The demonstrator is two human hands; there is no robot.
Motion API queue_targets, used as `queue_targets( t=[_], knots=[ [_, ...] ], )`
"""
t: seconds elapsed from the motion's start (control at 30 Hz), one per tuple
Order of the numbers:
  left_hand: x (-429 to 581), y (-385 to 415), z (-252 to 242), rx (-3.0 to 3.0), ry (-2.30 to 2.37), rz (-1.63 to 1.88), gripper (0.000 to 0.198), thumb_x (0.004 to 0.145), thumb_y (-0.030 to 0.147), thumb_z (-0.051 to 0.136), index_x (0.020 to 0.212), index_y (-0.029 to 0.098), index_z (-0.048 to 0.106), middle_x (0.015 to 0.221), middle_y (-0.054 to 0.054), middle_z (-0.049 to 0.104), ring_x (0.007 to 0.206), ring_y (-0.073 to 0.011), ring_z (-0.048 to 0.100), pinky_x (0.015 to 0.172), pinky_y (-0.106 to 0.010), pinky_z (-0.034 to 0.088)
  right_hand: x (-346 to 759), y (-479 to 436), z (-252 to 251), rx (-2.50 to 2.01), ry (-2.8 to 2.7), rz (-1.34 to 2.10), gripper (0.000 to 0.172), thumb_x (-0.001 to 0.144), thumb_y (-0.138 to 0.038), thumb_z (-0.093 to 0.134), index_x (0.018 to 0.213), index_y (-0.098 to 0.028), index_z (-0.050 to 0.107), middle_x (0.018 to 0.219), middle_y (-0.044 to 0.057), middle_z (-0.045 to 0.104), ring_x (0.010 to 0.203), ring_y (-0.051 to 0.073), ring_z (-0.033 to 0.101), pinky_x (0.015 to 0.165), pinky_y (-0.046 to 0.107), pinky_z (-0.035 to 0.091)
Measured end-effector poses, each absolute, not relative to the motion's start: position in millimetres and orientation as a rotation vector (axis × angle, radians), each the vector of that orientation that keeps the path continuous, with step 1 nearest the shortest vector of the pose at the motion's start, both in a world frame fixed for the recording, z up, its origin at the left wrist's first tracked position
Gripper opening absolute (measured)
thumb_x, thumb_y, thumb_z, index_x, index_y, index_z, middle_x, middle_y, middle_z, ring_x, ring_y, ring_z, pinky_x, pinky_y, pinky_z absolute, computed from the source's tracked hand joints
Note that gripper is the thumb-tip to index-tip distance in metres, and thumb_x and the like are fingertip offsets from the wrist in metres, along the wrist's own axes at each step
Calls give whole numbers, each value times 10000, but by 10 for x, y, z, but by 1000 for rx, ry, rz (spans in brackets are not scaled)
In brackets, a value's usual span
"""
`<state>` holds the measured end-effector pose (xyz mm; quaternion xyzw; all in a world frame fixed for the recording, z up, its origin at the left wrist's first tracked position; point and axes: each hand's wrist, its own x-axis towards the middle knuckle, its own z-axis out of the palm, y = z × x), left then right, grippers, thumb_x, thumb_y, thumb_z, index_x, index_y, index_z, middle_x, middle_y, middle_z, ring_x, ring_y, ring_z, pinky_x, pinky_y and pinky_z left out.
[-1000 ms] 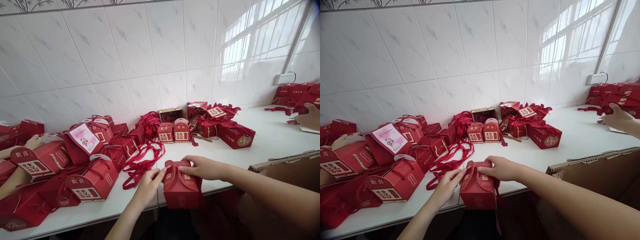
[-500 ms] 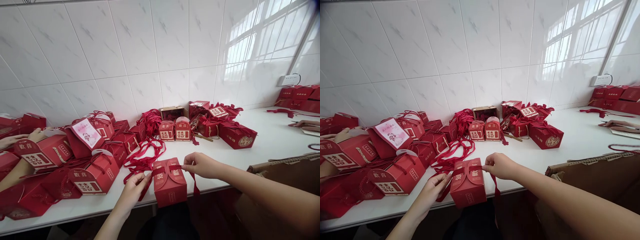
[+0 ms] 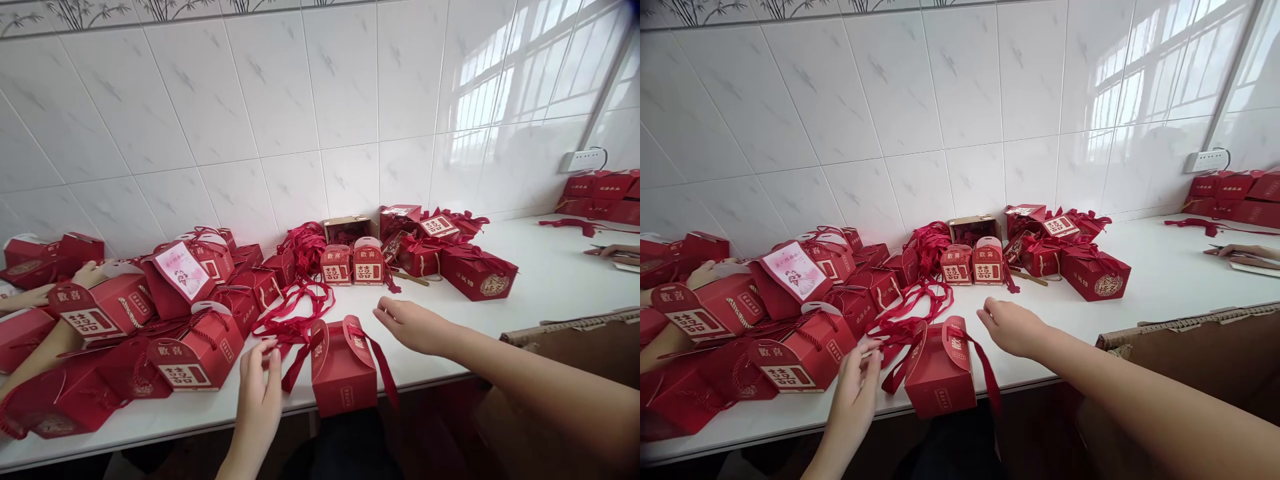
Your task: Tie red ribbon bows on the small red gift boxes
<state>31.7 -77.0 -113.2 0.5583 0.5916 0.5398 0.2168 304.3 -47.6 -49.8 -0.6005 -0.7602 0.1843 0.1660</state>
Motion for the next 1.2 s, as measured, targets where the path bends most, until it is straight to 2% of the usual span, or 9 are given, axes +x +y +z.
queue_targets(
  t=[0.07, 0.13, 0.23, 0.37, 0.5, 0.63, 0.7, 0.87, 1.2],
  knots=[
    [324, -928, -1065, 1602, 1621, 1340, 366, 796, 556, 503, 918, 227, 608, 916, -53, 600, 876, -227, 546, 775, -284, 408, 3035, -526, -446, -1697, -2296, 592, 313, 886, -298, 333, 801, -166, 604, 828, 102, 650, 744, 209, 569, 642, 301, 374],
    [349, -1051, -1021, 1647, 1572, 1069, 385, 806, 571, 472, 751, 214, 602, 674, -20, 555, 648, -190, 504, 623, -272, 382, 3012, -594, -414, -1650, -2456, 934, 266, 818, -242, 395, 728, -176, 637, 673, 55, 620, 618, 169, 544, 596, 277, 379],
    [391, -1085, -1029, 1654, 1525, 826, 467, 827, 587, 420, 602, 196, 542, 565, -8, 499, 540, -158, 440, 535, -266, 329, 2979, -681, -423, -1567, -2555, 1369, 249, 762, -235, 439, 787, -191, 683, 474, -19, 506, 467, 124, 464, 550, 249, 385],
    [432, -954, -1056, 1287, 1457, 990, 417, 807, 587, 473, 823, 192, 607, 605, -3, 531, 576, -156, 485, 593, -276, 408, 2983, -691, -462, -1527, -2519, 1421, 359, 783, -296, 442, 1047, -158, 643, 429, -37, 496, 439, 118, 457, 555, 247, 398],
    [455, -822, -973, 920, 1124, 1296, 346, 802, 486, 566, 969, 185, 587, 993, -68, 619, 804, -175, 579, 670, -284, 482, 2990, -602, -476, -1582, -2157, 1449, 662, 732, -191, 453, 1381, -170, 323, 560, -27, 578, 463, 121, 487, 504, 233, 393],
    [424, -704, -874, 588, 962, 1509, 198, 832, 375, 568, 931, 208, 609, 951, -32, 625, 842, -169, 617, 643, -265, 513, 2965, -513, -487, -1271, -1571, 1365, 531, 694, -173, 501, 1218, -253, 479, 910, 22, 607, 642, 108, 543, 545, 221, 414],
    [398, -665, -817, 516, 956, 1596, 131, 840, 309, 564, 885, 202, 627, 862, -16, 626, 785, -154, 628, 607, -253, 516, 2961, -491, -482, -1079, -1312, 1460, 424, 718, -232, 558, 1140, -267, 536, 964, 22, 596, 730, 119, 561, 602, 234, 428],
    [371, -652, -567, 648, 917, 1729, 110, 728, 176, 675, 837, 185, 667, 806, 1, 641, 714, -113, 611, 547, -199, 486, 2969, -492, -425, -911, -1244, 1293, 292, 728, -434, 668, 890, -192, 673, 924, 57, 621, 787, 145, 536, 654, 259, 409],
    [583, -512, 39, 1312, 905, 1796, 294, 646, 344, 752, 876, 164, 722, 911, -54, 701, 811, -150, 621, 697, -232, 469, 2788, -550, -46, -958, -1361, 815, 328, 715, -467, 662, 828, -159, 660, 714, 27, 603, 635, 131, 514, 591, 283, 427]
  ],
)
